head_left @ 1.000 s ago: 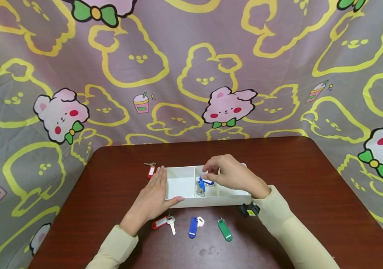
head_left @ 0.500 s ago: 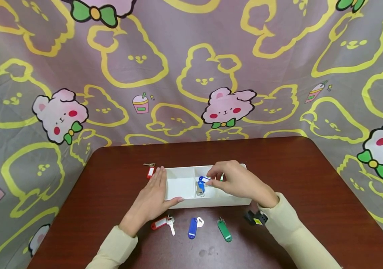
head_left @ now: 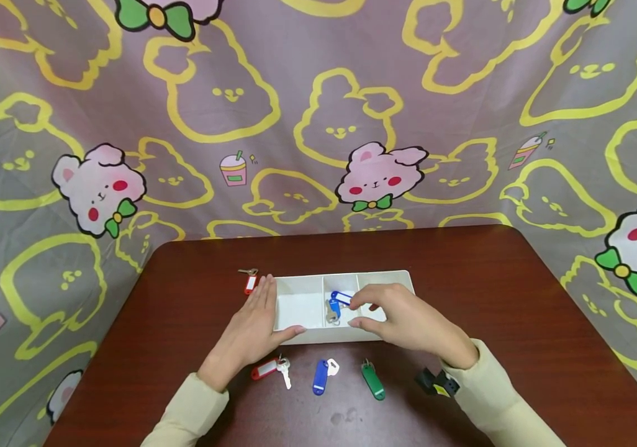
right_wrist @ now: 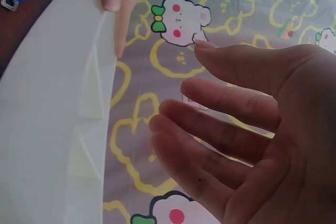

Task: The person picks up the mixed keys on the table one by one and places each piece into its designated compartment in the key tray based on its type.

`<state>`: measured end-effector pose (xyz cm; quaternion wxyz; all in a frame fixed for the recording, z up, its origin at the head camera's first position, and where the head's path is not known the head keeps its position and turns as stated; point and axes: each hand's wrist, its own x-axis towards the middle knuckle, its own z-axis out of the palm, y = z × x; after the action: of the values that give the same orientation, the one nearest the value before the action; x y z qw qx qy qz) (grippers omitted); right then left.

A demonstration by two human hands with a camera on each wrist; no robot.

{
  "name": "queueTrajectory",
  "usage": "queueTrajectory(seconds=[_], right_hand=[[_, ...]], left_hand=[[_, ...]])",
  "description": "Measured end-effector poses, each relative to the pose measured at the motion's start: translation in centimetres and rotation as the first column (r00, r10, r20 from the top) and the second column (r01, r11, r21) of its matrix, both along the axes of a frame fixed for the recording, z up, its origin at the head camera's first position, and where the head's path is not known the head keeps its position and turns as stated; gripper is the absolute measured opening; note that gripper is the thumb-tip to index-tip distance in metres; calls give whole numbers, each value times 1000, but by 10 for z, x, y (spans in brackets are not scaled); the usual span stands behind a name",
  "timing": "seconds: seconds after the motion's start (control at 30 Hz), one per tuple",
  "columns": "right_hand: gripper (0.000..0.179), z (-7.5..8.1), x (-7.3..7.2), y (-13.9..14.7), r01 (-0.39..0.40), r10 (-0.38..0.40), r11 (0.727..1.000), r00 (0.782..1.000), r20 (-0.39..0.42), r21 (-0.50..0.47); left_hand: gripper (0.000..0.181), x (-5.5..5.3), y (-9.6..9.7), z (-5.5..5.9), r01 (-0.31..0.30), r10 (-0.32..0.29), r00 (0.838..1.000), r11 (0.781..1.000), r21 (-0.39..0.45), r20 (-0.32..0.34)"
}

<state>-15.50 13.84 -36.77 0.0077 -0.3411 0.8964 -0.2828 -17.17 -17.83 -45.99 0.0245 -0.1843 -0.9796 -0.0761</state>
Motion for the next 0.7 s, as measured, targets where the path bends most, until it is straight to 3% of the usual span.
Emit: queueTrajectory(seconds=[0.43, 0.7], right_hand=[[17, -16, 13, 14, -11, 11, 1000, 1000, -6, -9], [21, -24, 18, 18, -17, 18, 1000, 999, 49, -15]], left_hand=[[122, -1, 1, -1, -7, 7, 1000, 1000, 2, 8], [125, 0, 1, 1, -3, 3, 1000, 1000, -8, 17]])
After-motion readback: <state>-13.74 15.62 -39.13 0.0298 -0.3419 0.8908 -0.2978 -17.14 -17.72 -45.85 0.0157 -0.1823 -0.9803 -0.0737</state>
